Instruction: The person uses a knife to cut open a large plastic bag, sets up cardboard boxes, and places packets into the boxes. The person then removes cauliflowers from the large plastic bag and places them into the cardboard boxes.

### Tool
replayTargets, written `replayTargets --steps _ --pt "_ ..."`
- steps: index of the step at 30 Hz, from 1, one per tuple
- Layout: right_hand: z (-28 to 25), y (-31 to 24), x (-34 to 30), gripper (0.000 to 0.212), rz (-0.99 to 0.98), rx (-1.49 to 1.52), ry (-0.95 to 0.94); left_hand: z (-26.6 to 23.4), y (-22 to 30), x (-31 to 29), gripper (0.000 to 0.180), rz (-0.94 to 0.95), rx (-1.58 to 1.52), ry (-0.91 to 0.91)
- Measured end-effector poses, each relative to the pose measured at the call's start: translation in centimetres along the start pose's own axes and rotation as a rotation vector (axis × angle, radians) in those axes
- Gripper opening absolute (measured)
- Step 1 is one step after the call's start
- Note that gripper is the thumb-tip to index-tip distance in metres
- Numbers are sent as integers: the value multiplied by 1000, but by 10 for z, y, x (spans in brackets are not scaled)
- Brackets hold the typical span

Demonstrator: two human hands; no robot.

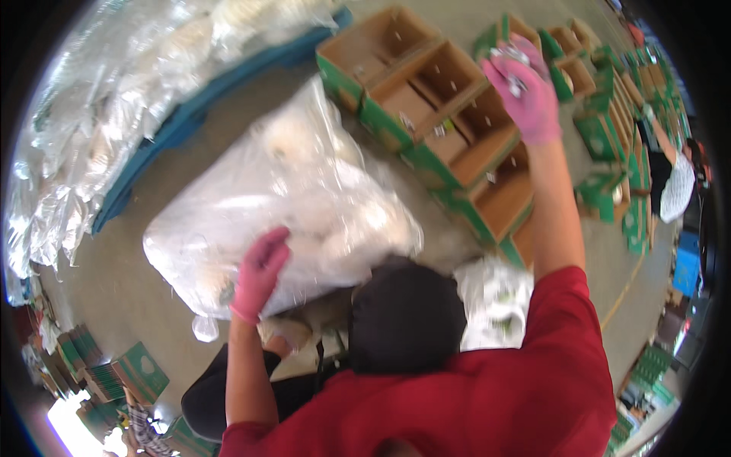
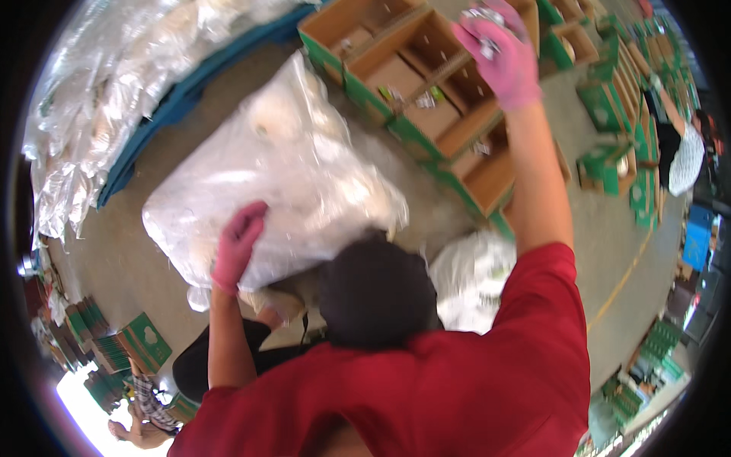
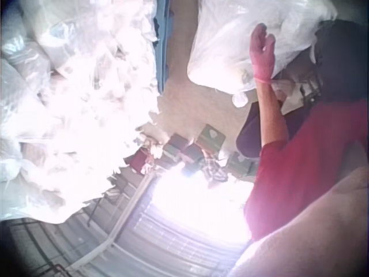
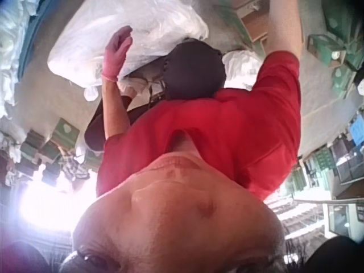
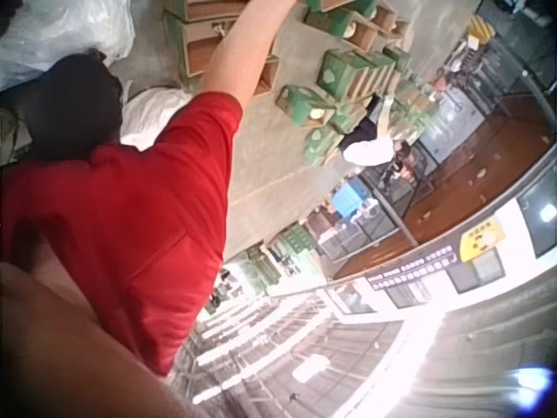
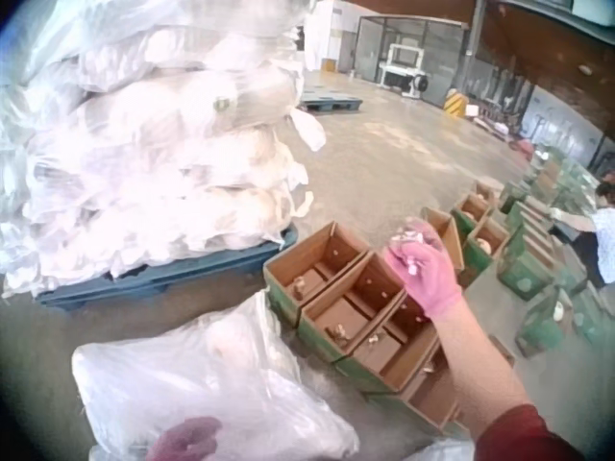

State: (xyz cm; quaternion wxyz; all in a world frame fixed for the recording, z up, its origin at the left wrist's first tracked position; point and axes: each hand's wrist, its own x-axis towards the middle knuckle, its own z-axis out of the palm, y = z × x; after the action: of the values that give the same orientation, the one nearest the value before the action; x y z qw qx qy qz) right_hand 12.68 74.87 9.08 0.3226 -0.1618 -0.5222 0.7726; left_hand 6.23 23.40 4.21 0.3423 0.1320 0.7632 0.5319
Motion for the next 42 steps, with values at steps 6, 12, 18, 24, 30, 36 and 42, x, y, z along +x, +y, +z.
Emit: replayTargets --steps 6,12,18,24,30,36,42 --pt "-184 -65 -315 34 673 -627 43 -24 -94 -8 29 -361 712 -203" --pt "-207 -51 -492 70 1505 -900 641 13 -74 -46 41 -470 1150 -412" --pt "-152 -80 -270 46 425 -1391 -75 -23 -163 -125 50 -703 320 118" --pt "239 -3 -191 39 429 -914 -1385 -64 -132 -110 48 -768 353 299" --pt "375 237 -321 90 199 -1378 -1363 -60 -136 -95 56 -457 483 947" --pt "392 341 -351 99 209 -1295 -1005 -99 -81 -63 44 -475 103 873" --pt "354 306 -309 67 763 -577 -832 -189 -123 5 98 -188 469 798"
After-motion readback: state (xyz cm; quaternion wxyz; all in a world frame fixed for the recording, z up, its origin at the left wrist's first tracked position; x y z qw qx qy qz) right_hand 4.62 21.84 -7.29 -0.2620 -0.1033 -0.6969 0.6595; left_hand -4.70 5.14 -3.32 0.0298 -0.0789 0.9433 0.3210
